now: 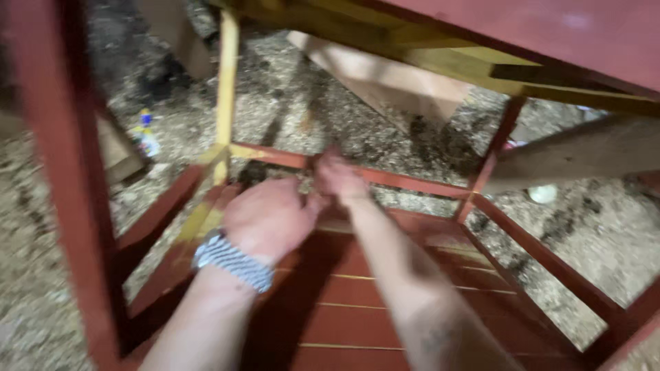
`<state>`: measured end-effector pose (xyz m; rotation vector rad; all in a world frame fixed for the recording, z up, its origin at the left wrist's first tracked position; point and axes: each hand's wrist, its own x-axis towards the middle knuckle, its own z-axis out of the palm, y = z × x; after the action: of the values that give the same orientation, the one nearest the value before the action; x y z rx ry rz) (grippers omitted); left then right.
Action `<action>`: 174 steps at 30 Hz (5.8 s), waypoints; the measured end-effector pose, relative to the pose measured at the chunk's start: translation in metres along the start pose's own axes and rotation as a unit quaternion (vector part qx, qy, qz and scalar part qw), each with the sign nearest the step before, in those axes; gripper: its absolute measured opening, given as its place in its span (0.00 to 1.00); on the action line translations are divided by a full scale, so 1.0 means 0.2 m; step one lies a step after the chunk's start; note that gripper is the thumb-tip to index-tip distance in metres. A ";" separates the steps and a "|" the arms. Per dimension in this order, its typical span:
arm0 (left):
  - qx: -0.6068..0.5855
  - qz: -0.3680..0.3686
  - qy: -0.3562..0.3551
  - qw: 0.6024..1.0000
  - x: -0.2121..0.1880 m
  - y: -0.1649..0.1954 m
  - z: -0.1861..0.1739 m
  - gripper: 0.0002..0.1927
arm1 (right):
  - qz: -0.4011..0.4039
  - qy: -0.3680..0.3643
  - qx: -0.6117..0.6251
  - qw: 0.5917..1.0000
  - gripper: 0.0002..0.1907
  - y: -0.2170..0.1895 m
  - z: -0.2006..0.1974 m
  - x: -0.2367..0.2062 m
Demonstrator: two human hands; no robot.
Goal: The person sits on a low stool and wipes reddish-brown stain onto the bare wood slats and frame of a small wooden shelf unit using a stain-soaked cloth, dipping the cloth into a bowl of stain and working across the shelf surfaces and edges.
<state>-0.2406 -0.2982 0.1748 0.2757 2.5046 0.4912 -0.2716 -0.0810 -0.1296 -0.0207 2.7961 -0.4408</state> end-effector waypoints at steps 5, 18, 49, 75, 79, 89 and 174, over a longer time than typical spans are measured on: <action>0.004 0.044 -0.011 0.999 -0.07 0.08 0.03 0.21 | 0.145 -0.093 -0.108 0.979 0.53 0.19 -0.26 -0.27; -0.702 -0.065 -0.045 0.708 0.24 -0.11 0.24 0.17 | 0.112 0.005 -0.009 0.994 0.47 -0.18 0.05 0.10; -0.473 -0.027 0.088 0.876 0.14 -0.18 0.05 0.18 | 0.096 -0.036 -0.061 0.993 0.33 -0.23 -0.19 0.13; -0.137 -0.006 0.229 0.964 -0.25 -0.26 -0.19 0.17 | -0.037 0.039 0.789 0.612 0.39 -0.68 -0.61 -0.15; -0.417 0.078 0.325 0.845 -0.17 -0.61 -0.43 0.14 | 0.063 0.098 0.721 0.683 0.41 -0.81 -0.69 -0.09; -0.376 0.058 0.041 0.924 0.80 -1.05 -0.02 0.25 | -0.047 0.241 0.327 0.913 0.48 -0.93 -0.70 0.27; -0.507 0.064 0.198 0.836 -0.27 -0.55 -0.15 0.21 | -0.023 -0.239 0.578 0.780 0.21 -0.59 -0.10 0.77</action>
<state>-0.2237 -0.4229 0.1797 -0.0997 2.1941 1.9797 -0.4277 -0.1972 -0.1207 0.0627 1.6397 -1.7732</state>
